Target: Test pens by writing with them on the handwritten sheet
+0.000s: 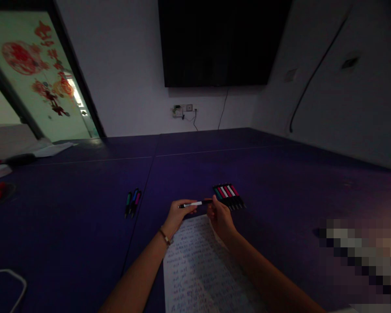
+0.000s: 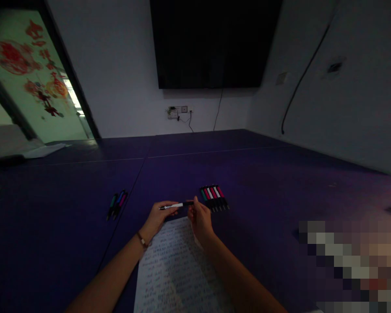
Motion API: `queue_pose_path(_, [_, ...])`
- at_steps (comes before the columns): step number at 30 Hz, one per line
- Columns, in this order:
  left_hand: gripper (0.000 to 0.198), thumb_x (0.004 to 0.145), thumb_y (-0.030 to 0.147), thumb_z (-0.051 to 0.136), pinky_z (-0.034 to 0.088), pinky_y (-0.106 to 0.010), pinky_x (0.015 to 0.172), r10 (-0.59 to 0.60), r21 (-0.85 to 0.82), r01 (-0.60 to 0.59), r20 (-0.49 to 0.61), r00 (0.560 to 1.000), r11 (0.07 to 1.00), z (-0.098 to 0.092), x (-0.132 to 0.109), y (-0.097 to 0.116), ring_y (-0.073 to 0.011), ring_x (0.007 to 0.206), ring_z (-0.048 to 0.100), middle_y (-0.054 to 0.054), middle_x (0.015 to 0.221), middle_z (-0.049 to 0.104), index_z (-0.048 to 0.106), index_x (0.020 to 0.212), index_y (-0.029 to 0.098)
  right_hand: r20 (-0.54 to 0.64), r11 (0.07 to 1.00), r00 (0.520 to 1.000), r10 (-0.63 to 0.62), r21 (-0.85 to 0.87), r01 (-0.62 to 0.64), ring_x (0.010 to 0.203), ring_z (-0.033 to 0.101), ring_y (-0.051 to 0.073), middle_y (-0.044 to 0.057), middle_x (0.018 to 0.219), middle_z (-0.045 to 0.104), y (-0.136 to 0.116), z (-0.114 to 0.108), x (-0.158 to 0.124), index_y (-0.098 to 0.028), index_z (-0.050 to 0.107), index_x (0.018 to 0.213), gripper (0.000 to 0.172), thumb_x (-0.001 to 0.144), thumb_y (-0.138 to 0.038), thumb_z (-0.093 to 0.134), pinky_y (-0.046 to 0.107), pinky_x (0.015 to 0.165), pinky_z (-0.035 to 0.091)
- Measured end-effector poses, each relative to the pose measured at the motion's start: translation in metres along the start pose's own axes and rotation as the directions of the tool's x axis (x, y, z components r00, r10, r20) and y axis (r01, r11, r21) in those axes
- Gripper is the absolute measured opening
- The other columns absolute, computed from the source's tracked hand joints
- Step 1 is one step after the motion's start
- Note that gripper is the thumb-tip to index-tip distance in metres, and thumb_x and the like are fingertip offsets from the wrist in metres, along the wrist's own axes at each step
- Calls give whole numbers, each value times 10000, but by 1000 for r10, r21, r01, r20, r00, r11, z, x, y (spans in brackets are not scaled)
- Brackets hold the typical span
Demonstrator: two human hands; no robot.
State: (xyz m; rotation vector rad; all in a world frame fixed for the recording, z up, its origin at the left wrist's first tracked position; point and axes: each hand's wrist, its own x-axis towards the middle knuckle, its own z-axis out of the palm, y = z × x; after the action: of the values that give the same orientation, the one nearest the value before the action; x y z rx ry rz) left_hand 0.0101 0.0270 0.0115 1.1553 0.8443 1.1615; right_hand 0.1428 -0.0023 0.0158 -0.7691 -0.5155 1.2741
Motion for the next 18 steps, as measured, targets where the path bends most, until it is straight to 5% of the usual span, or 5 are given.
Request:
queue_pose_path(5, [197, 550, 287, 698, 404, -198, 457, -8, 25, 9, -44, 999, 1000, 3, -3, 1, -83, 436, 510, -34, 538, 617, 658, 648, 121, -9, 1000, 1000, 10, -23, -10, 342, 381, 33, -34, 415, 481, 3, -1, -2, -136, 517, 467, 323, 537, -378, 719, 163, 324, 270])
queue_pose_path(18, [211, 507, 248, 727, 377, -154, 389, -164, -288, 100, -210, 964, 952, 10, 1, -4, -59, 381, 488, -10, 465, 571, 580, 568, 110, 5, 999, 1000, 14, -31, -14, 418, 475, 76, 0, 472, 556, 5, 0, -5, -135, 563, 491, 267, 546, -343, 722, 189, 415, 388])
